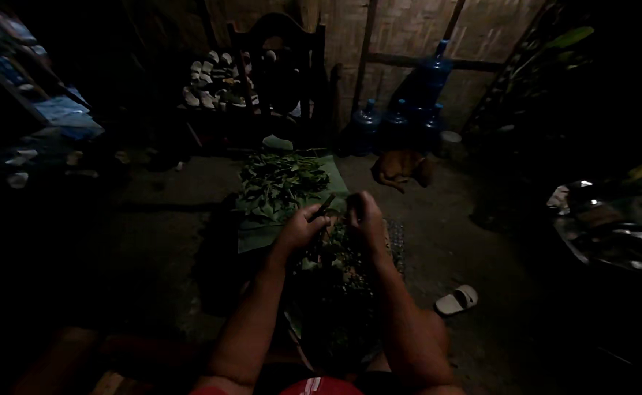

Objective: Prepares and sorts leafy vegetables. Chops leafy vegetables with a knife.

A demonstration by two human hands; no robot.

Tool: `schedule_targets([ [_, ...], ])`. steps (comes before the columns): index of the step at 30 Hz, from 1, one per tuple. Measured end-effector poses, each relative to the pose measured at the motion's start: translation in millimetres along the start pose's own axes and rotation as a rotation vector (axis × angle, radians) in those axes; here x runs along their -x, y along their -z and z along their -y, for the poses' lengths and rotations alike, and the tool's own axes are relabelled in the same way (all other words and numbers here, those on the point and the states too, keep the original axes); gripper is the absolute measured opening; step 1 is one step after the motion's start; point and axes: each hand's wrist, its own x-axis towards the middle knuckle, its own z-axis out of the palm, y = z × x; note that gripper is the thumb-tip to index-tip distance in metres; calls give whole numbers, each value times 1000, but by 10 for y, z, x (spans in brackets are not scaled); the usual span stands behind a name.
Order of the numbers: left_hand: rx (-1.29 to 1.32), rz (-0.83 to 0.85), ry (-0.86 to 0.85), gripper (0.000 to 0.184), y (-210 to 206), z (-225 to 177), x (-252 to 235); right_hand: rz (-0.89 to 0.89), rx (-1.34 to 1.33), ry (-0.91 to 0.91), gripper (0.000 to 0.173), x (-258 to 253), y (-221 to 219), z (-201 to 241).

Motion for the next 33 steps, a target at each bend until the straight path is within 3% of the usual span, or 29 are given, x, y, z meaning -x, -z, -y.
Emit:
schedule_targets([
  [2, -4, -37, 20, 18, -11, 38, 14, -6, -108, -150, 30, -59, 42, -202],
  [6, 32, -127, 64, 21, 0, 99, -30, 367, -496, -270, 30, 90, -30, -162],
  [10, -19, -158, 29, 20, -23, 128, -108, 464, -420, -246, 27, 194, -173, -74],
  [16, -160, -151, 63, 22, -64, 52, -111, 316, -99, 3, 23, 171, -239, -58],
  [23, -216, -235, -50, 23, -167, 47, -171, 129, -142, -109, 25, 160, -401, 17],
  [28, -221, -262, -85, 19, -252, 48, -34, 47, -306, -347, 35, -82, -167, -486],
  [33, -34, -246, -65, 21, -85, 87, -213, 470, -369, -264, 36, 161, 29, -162],
])
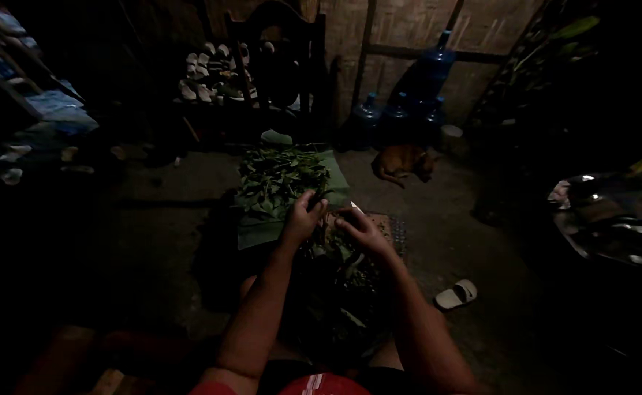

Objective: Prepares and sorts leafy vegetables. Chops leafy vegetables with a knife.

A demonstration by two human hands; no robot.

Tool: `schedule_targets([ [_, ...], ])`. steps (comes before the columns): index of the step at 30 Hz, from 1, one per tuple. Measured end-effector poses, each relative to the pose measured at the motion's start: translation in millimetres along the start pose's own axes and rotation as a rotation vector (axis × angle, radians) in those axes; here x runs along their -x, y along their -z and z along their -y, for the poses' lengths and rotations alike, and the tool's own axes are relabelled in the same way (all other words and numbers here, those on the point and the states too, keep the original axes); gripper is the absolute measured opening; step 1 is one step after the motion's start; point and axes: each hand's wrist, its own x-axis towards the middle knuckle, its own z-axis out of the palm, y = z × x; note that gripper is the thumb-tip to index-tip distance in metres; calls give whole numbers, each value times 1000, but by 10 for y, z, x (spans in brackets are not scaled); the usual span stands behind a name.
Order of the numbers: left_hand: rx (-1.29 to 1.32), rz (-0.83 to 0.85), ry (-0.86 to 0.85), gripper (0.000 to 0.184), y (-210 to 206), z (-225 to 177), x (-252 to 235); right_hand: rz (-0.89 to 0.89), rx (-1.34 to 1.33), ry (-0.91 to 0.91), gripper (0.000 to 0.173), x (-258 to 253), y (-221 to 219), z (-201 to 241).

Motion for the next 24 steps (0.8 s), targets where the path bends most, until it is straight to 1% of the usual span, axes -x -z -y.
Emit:
schedule_targets([
  [2, 46, 33, -18, 19, -42, 4, -47, 14, 120, 29, 32, 52, -62, 26],
  [5, 126, 80, 35, 17, -69, -43, -62, -30, 258, 95, 27, 51, -57, 46],
  [7, 183, 93, 85, 18, -85, -76, -38, -97, 348, 144, 24, 24, -63, 43],
  [9, 168, 64, 93, 23, -127, -78, -9, -202, 408, 193, 23, -22, -125, 11],
  [12, 131, 7, 37, 29, -171, 7, -5, -330, 413, 192, 25, -96, -248, -35],
  [17, 108, -70, 1, 31, -192, 13, 29, -437, 385, 162, 24, -232, -403, -75],
  [19, 142, -103, -28, 24, -191, -14, 63, -478, 307, 102, 27, -293, -359, -86],
  [21, 210, -101, -35, 21, -146, -91, 153, -485, 108, -30, 34, -361, -130, -208],
  [22, 241, -81, -34, 21, -84, -139, 186, -491, -6, -57, 34, -376, -27, -283],
  [24, 319, -39, -19, 21, 105, -216, 183, -428, -238, -8, 28, -319, 103, -263],
])
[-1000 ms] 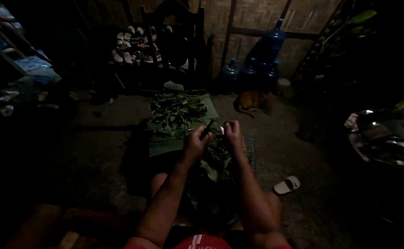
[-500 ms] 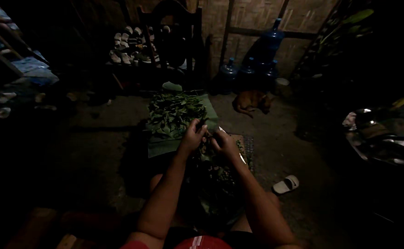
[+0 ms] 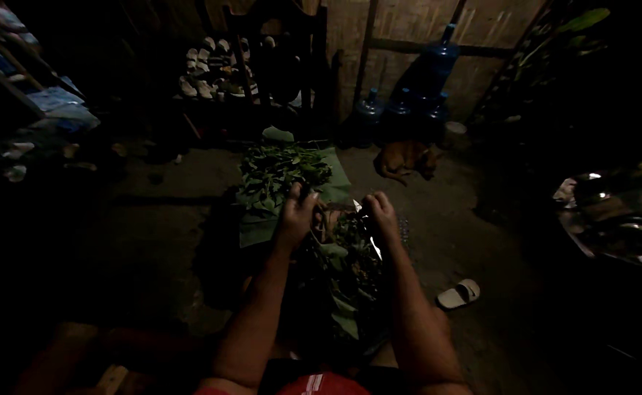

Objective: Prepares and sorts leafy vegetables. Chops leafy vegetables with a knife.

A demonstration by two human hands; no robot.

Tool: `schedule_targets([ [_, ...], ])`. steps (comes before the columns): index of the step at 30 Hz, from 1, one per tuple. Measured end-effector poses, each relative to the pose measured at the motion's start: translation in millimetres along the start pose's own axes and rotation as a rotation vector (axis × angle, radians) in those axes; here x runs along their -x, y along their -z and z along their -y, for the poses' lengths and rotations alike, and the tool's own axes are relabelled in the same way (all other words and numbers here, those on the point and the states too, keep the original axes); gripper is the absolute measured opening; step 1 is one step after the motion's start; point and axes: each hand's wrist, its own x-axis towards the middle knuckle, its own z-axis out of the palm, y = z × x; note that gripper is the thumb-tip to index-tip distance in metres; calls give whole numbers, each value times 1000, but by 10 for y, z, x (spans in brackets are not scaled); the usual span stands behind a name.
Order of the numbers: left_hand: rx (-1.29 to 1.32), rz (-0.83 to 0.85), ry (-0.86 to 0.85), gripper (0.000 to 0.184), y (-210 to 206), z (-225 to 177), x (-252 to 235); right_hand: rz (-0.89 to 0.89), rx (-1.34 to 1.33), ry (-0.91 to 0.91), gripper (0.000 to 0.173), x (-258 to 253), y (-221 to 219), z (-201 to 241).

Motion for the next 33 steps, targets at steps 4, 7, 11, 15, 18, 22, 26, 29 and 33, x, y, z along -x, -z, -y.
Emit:
schedule_targets([
  [4, 68, 42, -46, 28, 295, -283, -96, 264, -309, 68, 22, 182, 173, 295],
  [7, 131, 84, -71, 29, 374, -460, -164, 349, -185, 166, 26, 278, 139, 481],
  [11, 116, 155, -116, 28, 384, -583, -192, 520, 118, 219, 26, 391, -42, 716],
  [15, 115, 175, -123, 26, 399, -626, -202, 601, 483, 363, 23, 395, -182, 787],
  [18, 87, 166, -136, 25, 428, -637, -189, 539, 579, 459, 17, 376, -230, 771],
  [22, 42, 109, -248, 23, 370, -551, -123, 401, 591, 383, 20, 336, -276, 700],
  [26, 115, -40, -353, 23, 292, -413, -95, 291, 476, 330, 22, 360, -373, 632],
  [29, 146, -98, -391, 22, 267, -362, -86, 302, 218, 211, 25, 356, -396, 574],
  [33, 151, -219, -463, 27, 372, -351, -46, 193, -127, 24, 32, 285, -348, 457],
])
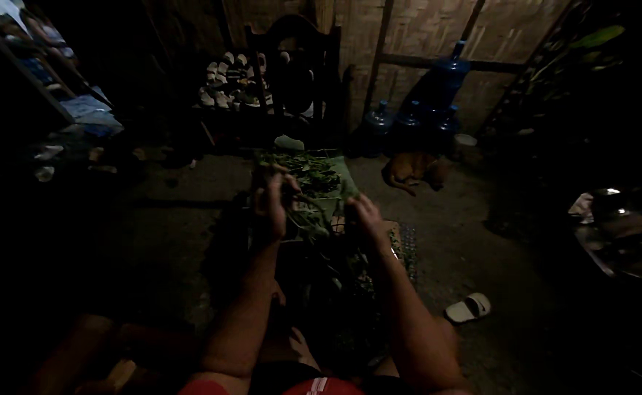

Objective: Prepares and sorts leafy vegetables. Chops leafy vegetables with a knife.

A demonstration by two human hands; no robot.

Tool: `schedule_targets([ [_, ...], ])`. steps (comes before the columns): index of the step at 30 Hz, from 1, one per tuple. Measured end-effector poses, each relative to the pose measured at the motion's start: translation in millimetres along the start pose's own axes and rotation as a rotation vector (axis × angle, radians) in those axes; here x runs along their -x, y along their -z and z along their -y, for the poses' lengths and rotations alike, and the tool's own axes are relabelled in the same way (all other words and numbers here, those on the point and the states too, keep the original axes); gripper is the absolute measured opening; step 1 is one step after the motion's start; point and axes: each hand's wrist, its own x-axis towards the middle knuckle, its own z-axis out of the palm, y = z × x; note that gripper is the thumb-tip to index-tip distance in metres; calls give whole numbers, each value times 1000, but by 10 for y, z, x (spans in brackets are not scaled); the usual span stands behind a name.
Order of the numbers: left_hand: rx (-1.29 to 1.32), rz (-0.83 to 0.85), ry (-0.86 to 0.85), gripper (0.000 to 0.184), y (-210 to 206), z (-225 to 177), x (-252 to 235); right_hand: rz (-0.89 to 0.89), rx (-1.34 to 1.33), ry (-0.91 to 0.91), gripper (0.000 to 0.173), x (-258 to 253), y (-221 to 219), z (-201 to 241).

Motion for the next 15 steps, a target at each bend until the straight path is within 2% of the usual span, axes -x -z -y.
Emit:
schedule_targets([
  [2, 2, -86, -19, 29, 203, -194, -102, -138, -91, -92, 32, -64, 263, -106],
  [3, -11, -81, -22, 30, 272, -310, -160, -136, -96, -101, 35, -125, 409, -133],
  [6, -63, 70, 81, 30, 329, -425, -245, -35, -102, 66, 32, -140, 565, 76],
  [8, -45, 210, 154, 32, 309, -373, -266, 57, -53, 211, 24, -135, 484, 318],
  [10, 5, 330, 181, 33, 237, -307, -259, 182, 148, 261, 25, -118, 318, 540],
  [12, 46, 412, 226, 31, 158, -259, -220, 398, 342, 239, 27, -113, 150, 613],
  [15, 81, 424, 289, 28, 96, -206, -190, 662, 414, 160, 27, -108, 15, 564],
])
